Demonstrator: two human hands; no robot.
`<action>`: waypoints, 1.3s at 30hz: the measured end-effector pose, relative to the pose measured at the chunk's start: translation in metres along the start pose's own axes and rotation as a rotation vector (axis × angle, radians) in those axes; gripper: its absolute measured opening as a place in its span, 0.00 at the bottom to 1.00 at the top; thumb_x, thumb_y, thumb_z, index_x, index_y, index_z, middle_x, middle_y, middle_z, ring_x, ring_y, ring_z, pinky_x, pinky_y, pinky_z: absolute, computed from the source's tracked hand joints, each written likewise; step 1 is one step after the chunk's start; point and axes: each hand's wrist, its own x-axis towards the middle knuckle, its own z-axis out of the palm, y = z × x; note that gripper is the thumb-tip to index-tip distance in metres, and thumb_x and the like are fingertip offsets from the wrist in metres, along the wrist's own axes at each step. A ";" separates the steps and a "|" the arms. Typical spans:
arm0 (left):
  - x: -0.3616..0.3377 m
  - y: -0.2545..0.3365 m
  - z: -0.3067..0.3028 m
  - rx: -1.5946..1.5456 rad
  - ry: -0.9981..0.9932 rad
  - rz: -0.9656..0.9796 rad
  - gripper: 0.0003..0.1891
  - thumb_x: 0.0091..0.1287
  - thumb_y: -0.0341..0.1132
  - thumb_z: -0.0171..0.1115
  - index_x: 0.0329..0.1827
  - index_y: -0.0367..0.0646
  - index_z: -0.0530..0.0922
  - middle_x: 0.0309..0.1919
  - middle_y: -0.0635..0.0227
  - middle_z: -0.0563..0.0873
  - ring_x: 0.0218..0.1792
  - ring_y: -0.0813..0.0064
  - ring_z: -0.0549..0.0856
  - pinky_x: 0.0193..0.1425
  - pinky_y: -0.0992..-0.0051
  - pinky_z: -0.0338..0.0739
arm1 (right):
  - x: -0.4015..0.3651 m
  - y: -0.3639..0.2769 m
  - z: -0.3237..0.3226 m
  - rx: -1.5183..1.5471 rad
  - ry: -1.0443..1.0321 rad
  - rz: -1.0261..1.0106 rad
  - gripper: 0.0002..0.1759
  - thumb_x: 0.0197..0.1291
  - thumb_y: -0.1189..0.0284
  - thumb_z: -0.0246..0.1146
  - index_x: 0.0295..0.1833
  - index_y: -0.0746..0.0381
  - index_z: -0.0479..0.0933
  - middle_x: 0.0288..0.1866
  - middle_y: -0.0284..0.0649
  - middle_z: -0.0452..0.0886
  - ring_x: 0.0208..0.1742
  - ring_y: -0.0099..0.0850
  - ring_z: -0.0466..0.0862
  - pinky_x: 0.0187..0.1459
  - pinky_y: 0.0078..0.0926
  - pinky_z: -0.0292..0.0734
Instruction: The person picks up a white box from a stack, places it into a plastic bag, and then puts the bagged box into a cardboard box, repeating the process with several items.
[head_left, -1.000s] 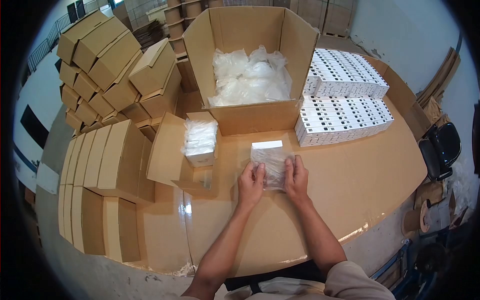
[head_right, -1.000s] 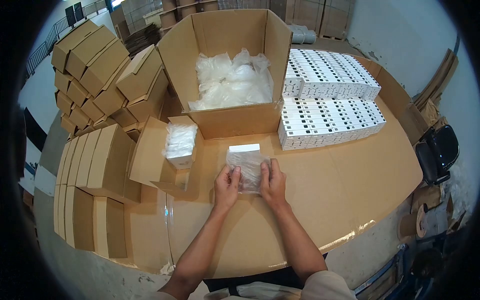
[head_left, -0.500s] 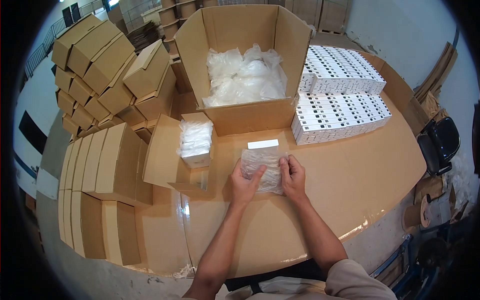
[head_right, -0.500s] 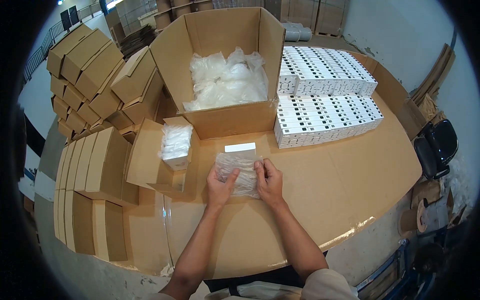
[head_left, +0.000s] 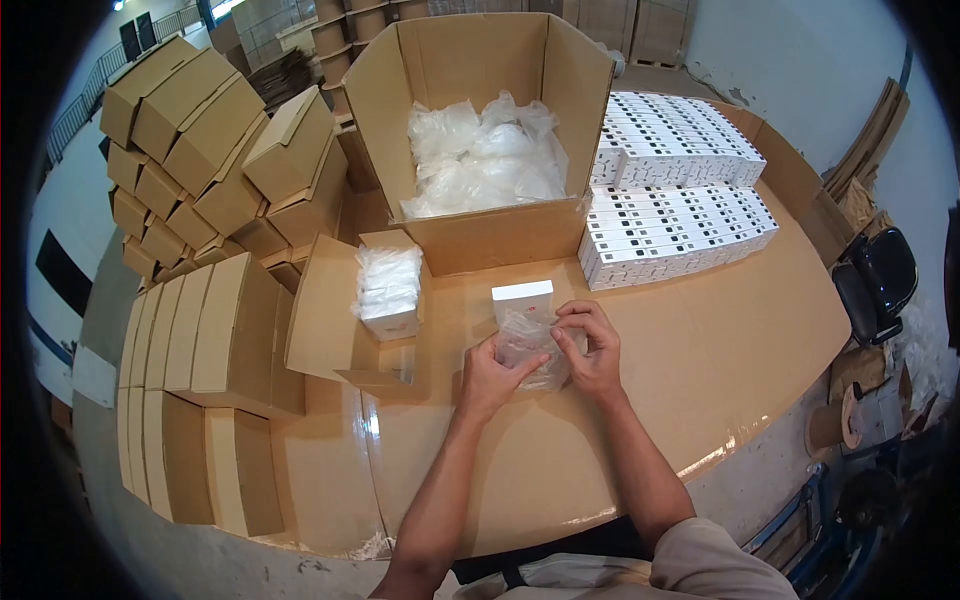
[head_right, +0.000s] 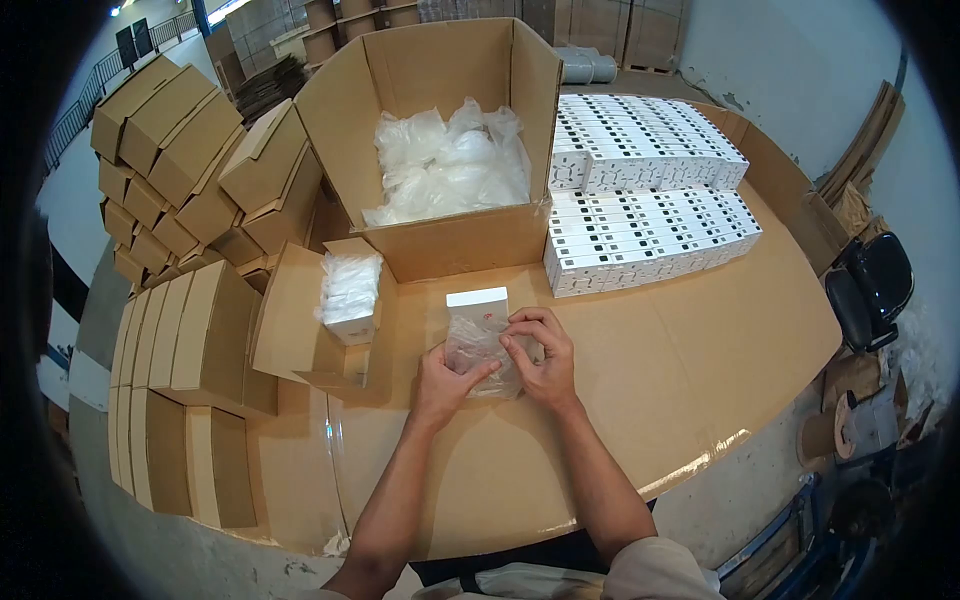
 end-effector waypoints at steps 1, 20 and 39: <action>0.000 0.000 -0.001 0.045 -0.009 -0.027 0.19 0.60 0.40 0.82 0.47 0.36 0.88 0.38 0.67 0.92 0.38 0.79 0.87 0.44 0.72 0.82 | 0.000 -0.001 -0.001 -0.006 -0.007 -0.010 0.05 0.59 0.81 0.72 0.40 0.64 0.85 0.51 0.43 0.83 0.54 0.36 0.83 0.56 0.32 0.77; 0.003 0.005 -0.008 0.393 -0.086 -0.189 0.23 0.59 0.46 0.80 0.47 0.35 0.87 0.37 0.55 0.92 0.39 0.65 0.91 0.46 0.64 0.82 | 0.034 -0.066 -0.003 -0.678 -0.531 -0.213 0.08 0.55 0.72 0.74 0.38 0.60 0.84 0.38 0.42 0.83 0.45 0.44 0.82 0.50 0.42 0.76; 0.009 -0.009 -0.024 -0.044 -0.066 -0.191 0.20 0.58 0.37 0.84 0.47 0.34 0.87 0.42 0.63 0.93 0.43 0.77 0.89 0.49 0.73 0.83 | 0.047 0.024 -0.001 0.109 0.045 0.115 0.09 0.72 0.75 0.63 0.55 0.62 0.82 0.47 0.34 0.88 0.49 0.24 0.84 0.52 0.25 0.77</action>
